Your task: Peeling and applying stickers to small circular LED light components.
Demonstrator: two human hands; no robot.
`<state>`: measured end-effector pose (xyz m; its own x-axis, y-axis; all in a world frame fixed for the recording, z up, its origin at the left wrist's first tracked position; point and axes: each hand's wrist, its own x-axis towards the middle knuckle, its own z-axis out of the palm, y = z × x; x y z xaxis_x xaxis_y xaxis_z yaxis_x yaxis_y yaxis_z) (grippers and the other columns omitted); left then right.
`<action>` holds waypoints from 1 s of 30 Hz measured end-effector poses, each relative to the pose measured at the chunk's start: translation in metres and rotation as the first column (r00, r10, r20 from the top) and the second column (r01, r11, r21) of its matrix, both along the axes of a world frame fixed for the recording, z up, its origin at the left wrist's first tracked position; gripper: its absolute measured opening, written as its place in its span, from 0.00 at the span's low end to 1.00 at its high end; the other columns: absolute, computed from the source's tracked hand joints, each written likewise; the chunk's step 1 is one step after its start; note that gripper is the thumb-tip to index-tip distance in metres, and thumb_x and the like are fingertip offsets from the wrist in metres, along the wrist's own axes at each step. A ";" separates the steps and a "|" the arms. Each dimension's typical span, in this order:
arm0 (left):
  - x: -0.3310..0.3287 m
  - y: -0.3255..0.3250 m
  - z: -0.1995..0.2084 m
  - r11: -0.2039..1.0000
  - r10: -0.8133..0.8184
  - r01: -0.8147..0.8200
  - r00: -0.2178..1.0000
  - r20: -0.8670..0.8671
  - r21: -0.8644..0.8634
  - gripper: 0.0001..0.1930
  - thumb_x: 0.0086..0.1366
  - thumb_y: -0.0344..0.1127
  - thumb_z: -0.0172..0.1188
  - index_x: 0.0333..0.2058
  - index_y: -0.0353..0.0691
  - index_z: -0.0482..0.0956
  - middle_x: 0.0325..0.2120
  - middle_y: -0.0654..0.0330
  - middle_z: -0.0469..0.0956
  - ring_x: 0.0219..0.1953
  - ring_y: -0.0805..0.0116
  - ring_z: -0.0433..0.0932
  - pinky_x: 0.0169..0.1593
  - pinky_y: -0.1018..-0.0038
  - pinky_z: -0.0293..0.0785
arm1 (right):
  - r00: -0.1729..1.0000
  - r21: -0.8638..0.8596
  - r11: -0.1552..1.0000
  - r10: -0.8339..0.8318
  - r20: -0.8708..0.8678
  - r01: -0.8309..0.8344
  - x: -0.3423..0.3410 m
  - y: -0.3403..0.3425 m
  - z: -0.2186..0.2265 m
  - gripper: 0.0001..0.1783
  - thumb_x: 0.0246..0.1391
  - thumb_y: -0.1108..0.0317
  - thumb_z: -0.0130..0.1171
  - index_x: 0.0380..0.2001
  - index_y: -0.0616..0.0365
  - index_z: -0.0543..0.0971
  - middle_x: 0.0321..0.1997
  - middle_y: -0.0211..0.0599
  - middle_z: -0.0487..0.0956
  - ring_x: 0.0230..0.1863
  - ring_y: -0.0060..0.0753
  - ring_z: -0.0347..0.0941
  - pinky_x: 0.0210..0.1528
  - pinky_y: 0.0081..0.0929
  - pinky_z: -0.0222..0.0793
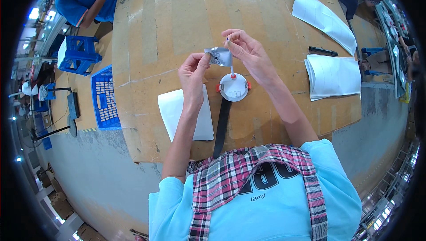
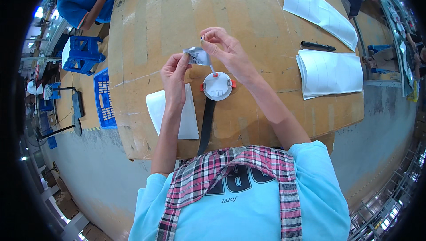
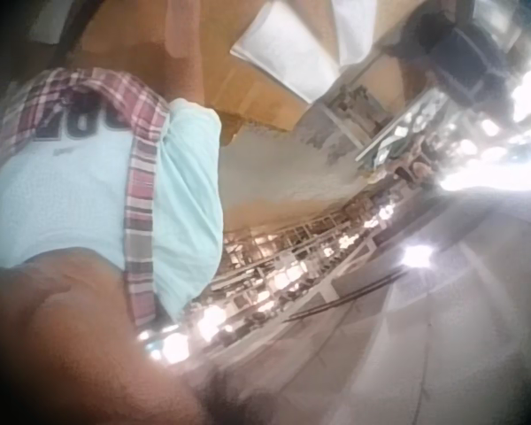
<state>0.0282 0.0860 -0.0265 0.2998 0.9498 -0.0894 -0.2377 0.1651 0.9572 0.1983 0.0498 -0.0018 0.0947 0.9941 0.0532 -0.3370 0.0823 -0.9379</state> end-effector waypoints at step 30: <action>0.002 -0.001 0.010 0.994 0.077 -0.078 0.997 -0.009 -0.076 0.09 0.64 0.34 0.58 0.38 0.34 0.79 0.34 0.60 0.79 0.34 0.76 0.77 0.36 0.79 0.77 | 0.998 -0.098 0.994 0.050 0.040 -0.046 -0.001 -0.006 0.003 0.13 0.58 0.63 0.57 0.41 0.59 0.73 0.40 0.27 0.71 0.46 0.19 0.66 0.51 0.22 0.62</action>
